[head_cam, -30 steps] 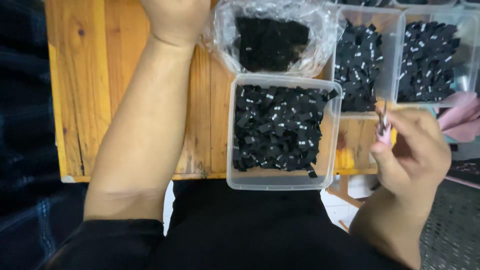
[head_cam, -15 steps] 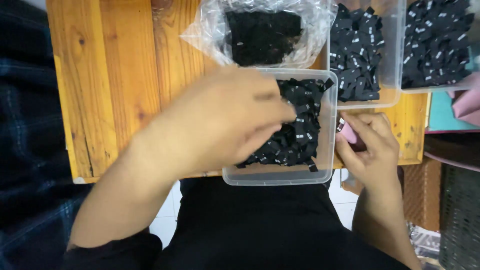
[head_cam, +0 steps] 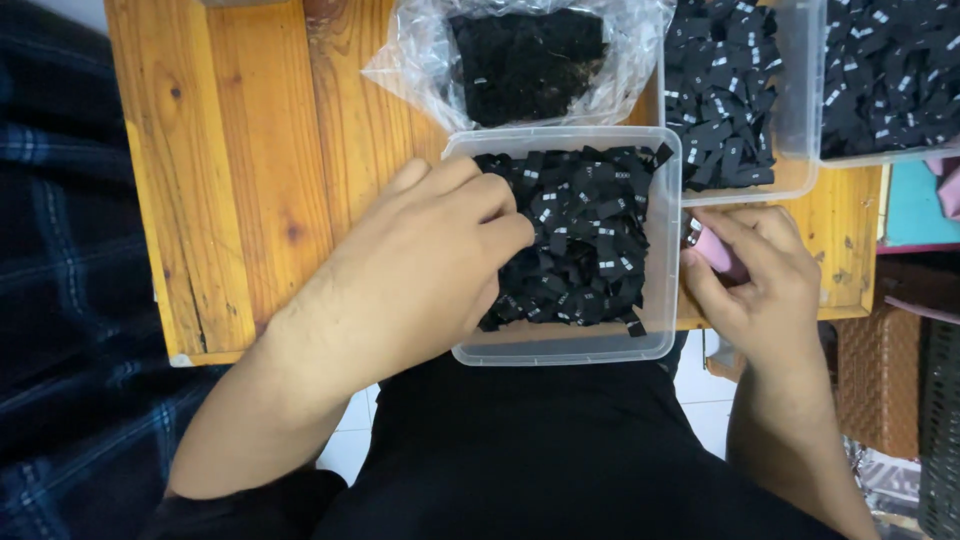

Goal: Trimming excess material from small plastic garment components using nippers and sorting them into bins

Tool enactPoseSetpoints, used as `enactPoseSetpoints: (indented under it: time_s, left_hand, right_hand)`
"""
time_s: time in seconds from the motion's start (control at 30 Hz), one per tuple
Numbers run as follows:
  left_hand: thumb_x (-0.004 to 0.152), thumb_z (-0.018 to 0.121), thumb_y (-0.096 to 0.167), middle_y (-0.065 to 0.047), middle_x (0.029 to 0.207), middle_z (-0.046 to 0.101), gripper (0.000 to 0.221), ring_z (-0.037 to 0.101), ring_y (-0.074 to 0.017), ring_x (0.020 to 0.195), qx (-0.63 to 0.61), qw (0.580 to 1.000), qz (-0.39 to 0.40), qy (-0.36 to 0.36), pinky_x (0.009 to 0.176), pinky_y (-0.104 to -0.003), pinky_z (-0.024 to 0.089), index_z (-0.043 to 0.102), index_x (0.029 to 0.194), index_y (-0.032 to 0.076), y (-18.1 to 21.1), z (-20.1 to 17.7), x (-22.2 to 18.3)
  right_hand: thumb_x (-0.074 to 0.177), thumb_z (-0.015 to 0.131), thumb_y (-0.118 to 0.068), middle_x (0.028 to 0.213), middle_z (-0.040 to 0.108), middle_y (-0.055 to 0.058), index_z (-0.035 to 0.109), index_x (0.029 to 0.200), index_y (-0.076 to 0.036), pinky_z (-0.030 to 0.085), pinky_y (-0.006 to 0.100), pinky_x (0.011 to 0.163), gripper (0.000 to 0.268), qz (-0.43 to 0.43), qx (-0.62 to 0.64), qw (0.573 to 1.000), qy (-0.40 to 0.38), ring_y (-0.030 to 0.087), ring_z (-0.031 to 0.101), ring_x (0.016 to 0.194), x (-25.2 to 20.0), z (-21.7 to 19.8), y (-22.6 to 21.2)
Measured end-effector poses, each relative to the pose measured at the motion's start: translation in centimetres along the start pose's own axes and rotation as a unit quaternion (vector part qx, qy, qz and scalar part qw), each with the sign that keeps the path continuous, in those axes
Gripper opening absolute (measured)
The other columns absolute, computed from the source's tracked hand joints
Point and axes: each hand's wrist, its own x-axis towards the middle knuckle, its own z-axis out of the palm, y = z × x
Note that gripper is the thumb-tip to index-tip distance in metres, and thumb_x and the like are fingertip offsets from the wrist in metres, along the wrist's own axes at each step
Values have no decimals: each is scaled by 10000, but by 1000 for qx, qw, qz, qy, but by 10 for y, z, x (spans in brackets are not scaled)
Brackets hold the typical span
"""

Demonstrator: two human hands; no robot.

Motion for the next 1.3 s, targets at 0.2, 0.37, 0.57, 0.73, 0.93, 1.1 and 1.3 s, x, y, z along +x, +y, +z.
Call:
enactPoseSetpoints:
  time_s: [0.2,0.37,0.57,0.73,0.93,1.1,1.3]
  left_hand:
    - [907,634,80,-47,908,590,149,523,-281,932,6,1000,25,14,895,-448,452,738,803,108,5,6,9]
    - [918,628,116,-51,951,588,162,511,-276,940,16,1000,24,7,831,-417,429,732,794,106,3,13,15]
    - [846,571,-55,-79,1006,585,225,502,-289,972,28,999,9,-16,938,-436,432,741,841,92,4,15,17]
    - [829,597,-52,-72,1025,606,238,516,-285,983,49,999,17,1,928,-427,434,758,841,123,5,20,20]
    - [869,590,10,-57,1024,593,226,515,-277,980,90,996,13,-3,909,-435,432,751,785,144,4,27,24]
    - [901,636,98,-78,1011,585,127,526,-290,952,-49,997,24,62,786,-438,492,729,824,56,-1,30,25]
    - [880,620,54,-96,949,661,40,657,-252,856,-291,949,1,124,758,-346,531,615,908,25,6,5,18]
  right_hand:
    - [1000,760,-1,1088,630,213,714,1302,93,482,400,876,320,14,1,1000,-8,327,599,998,1,-1,-2]
    - [985,769,17,1093,633,219,710,1306,93,485,401,864,335,9,6,1000,-3,328,598,1000,1,0,-1]
    - [982,777,8,1091,633,216,714,1300,99,490,398,855,337,14,3,1000,-7,327,602,1000,1,0,-1]
    - [985,776,11,1097,631,219,708,1309,101,486,402,858,344,8,6,1000,-6,331,599,1000,2,-1,-1]
    - [970,789,0,1070,630,207,720,1301,89,482,394,820,350,14,-5,1000,-8,319,592,970,2,0,0]
    - [976,768,1,1061,631,198,717,1282,83,492,390,856,320,17,5,1000,-1,314,605,978,4,0,-3]
    - [965,760,-35,1106,641,202,709,1284,74,492,406,882,341,6,-6,1000,-6,330,611,1019,4,0,-1]
